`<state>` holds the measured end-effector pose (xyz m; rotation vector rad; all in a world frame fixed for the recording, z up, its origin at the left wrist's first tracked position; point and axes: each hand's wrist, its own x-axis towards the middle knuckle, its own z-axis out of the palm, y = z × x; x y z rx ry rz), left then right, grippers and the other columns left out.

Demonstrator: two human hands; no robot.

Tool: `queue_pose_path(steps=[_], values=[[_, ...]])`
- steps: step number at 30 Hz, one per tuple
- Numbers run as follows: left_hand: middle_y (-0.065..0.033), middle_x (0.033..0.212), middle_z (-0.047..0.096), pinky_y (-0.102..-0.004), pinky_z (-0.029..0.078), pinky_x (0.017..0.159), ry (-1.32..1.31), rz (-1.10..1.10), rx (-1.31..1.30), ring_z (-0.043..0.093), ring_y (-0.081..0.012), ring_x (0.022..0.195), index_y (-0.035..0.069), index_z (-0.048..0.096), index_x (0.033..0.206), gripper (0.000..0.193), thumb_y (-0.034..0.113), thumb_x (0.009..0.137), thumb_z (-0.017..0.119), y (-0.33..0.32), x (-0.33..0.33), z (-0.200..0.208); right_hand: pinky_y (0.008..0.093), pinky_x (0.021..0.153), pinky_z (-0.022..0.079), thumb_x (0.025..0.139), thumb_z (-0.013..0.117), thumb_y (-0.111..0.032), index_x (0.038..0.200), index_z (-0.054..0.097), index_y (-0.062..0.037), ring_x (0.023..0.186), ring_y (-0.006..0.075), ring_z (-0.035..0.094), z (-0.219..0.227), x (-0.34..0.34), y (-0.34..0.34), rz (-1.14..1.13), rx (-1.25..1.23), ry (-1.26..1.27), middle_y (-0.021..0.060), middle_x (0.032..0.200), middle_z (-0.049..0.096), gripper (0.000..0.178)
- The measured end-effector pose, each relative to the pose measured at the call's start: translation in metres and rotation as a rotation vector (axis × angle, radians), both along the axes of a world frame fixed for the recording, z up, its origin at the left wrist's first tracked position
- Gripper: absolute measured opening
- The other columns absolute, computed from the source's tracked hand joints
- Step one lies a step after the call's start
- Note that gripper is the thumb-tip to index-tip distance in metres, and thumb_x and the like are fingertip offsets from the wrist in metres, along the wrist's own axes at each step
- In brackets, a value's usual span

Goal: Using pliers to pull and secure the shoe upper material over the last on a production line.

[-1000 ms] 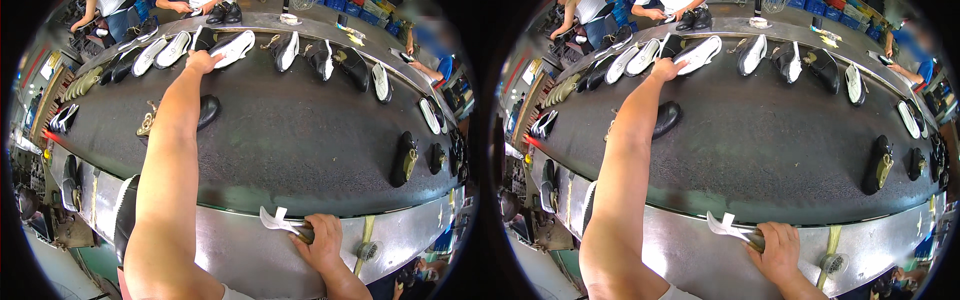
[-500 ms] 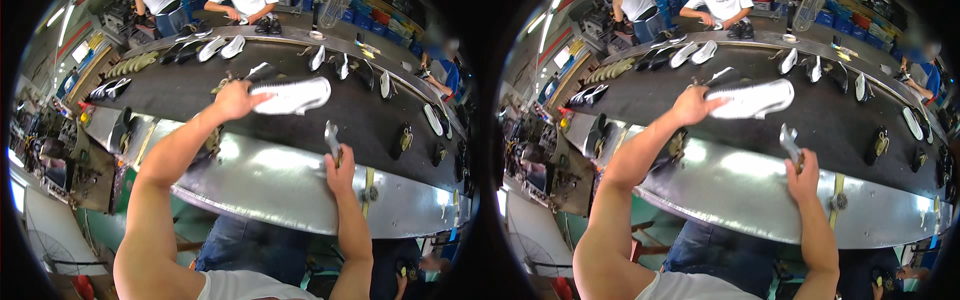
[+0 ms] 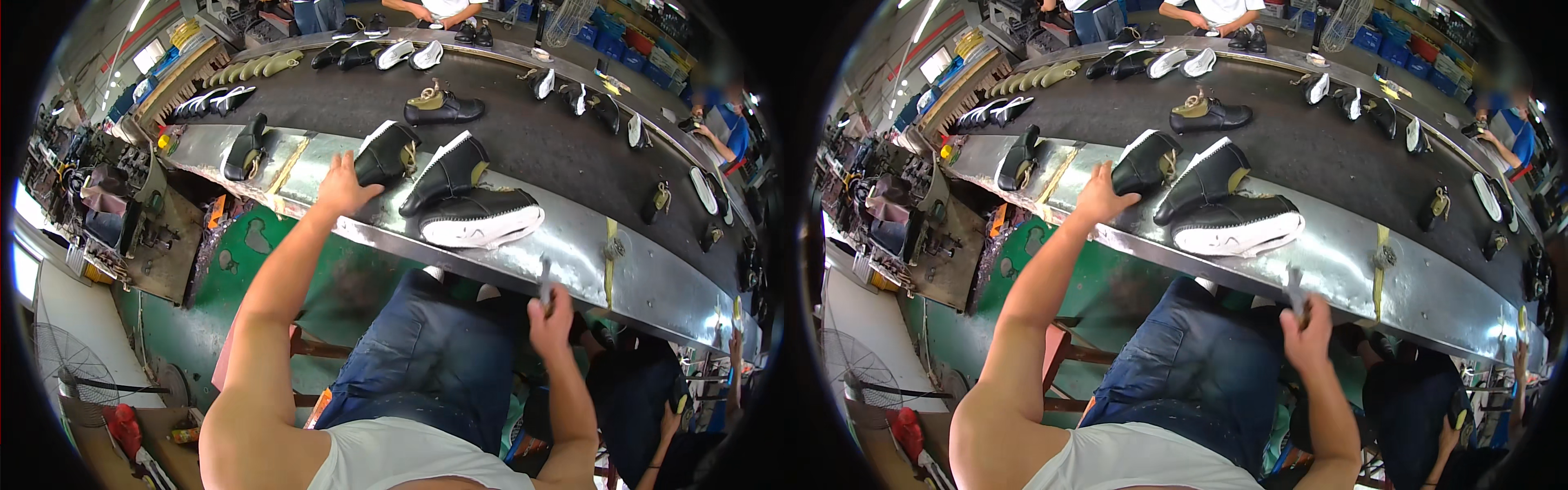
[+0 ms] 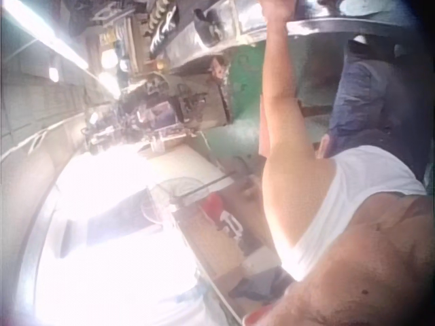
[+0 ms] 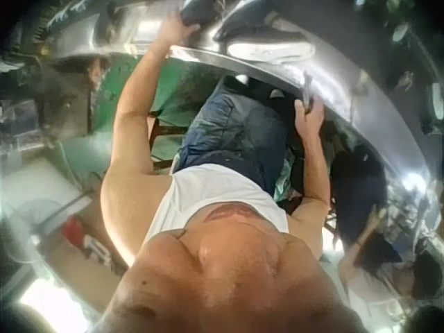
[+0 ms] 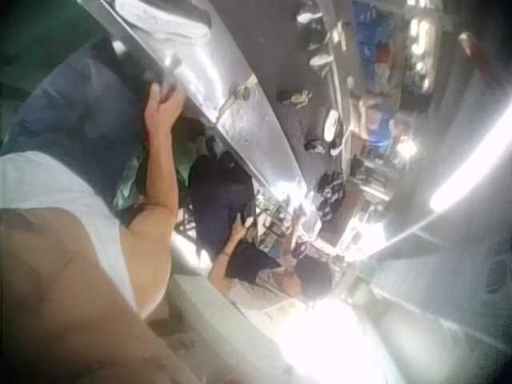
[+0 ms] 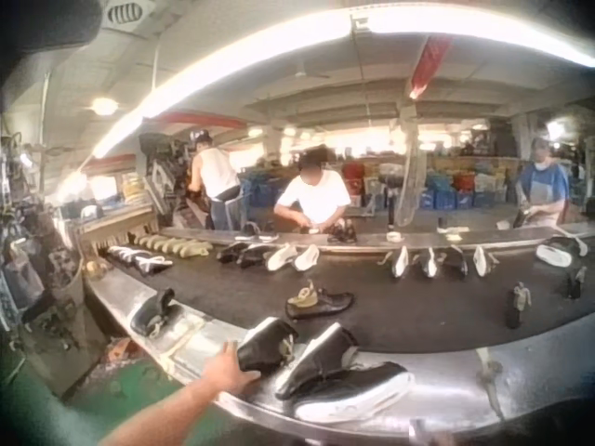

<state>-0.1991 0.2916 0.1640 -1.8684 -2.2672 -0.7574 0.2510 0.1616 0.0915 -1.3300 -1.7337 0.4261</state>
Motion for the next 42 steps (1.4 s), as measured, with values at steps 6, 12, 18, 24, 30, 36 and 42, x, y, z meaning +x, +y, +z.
queue_pose_path(steps=[6,12,18,24,30,36,42], values=[[-0.0072,0.073,0.064,-0.0315,0.056,0.058,-1.028,-0.042,-0.072,0.057,-0.0144,0.056,-0.005,0.068,0.096,0.035,0.027,0.084,0.077,-0.011,-0.025,0.028,0.0326,0.070,0.048,0.088,0.071,-0.025,0.115,0.056,0.0020,0.072,0.0168,0.056,-0.067,-0.016,-0.148,0.007,-0.603,0.153,0.0083,0.081,0.060,0.041],[-0.0167,0.116,0.067,-0.0419,0.058,0.087,-1.920,-0.625,-0.017,0.068,-0.0268,0.105,-0.001,0.051,0.135,0.064,0.038,0.089,0.073,-0.134,-0.025,0.007,0.0241,0.065,0.042,0.099,0.062,-0.025,0.109,0.056,-0.0016,0.072,0.0059,0.048,-0.117,-0.010,-0.204,-0.034,-0.653,0.241,-0.0020,0.079,0.052,0.026],[-0.0078,0.106,0.072,-0.0318,0.054,0.088,-1.247,-0.432,-0.268,0.066,-0.0121,0.096,-0.004,0.064,0.119,0.053,0.007,0.072,0.086,-0.252,0.068,-0.057,0.0245,0.060,0.043,0.101,0.058,-0.030,0.102,0.058,-0.0045,0.066,0.0083,0.052,-0.105,0.001,-0.201,-0.096,-0.886,0.484,-0.0002,0.079,0.056,0.025],[-0.0304,0.139,0.050,-0.0451,0.049,0.100,-0.295,-0.632,-0.753,0.057,-0.0433,0.120,0.003,0.056,0.136,0.082,0.057,0.077,0.074,-0.324,0.145,-0.139,0.0251,0.054,0.043,0.099,0.061,-0.031,0.090,0.057,-0.0084,0.057,0.0091,0.051,-0.100,0.016,-0.202,-0.191,-0.972,0.658,-0.0005,0.070,0.055,0.025],[-0.0224,0.132,0.060,-0.0404,0.046,0.102,-0.342,-0.652,-0.777,0.059,-0.0354,0.121,-0.003,0.056,0.132,0.072,0.048,0.083,0.073,-0.230,0.203,-0.121,0.0253,0.065,0.047,0.096,0.064,-0.020,0.117,0.059,-0.0002,0.068,0.0102,0.054,-0.070,0.014,-0.207,-0.053,-0.790,0.634,-0.0014,0.079,0.057,0.030],[-0.0109,0.123,0.064,-0.0326,0.047,0.098,-1.294,-0.536,-0.964,0.060,-0.0199,0.111,0.004,0.050,0.140,0.057,0.024,0.091,0.071,-0.196,0.196,-0.158,0.0305,0.074,0.050,0.096,0.062,-0.023,0.118,0.059,0.0005,0.076,0.0155,0.063,-0.027,-0.004,-0.219,0.041,-0.872,0.237,0.0064,0.082,0.065,0.032],[-0.0062,0.133,0.052,-0.0319,0.040,0.104,-1.429,-0.764,-0.778,0.049,-0.0151,0.120,0.017,0.023,0.156,0.072,0.012,0.097,0.064,-0.246,0.158,-0.122,0.0367,0.081,0.051,0.095,0.063,-0.025,0.115,0.057,-0.0007,0.089,0.0290,0.067,0.002,-0.042,-0.201,0.169,-0.730,0.083,0.0157,0.096,0.067,0.032]])
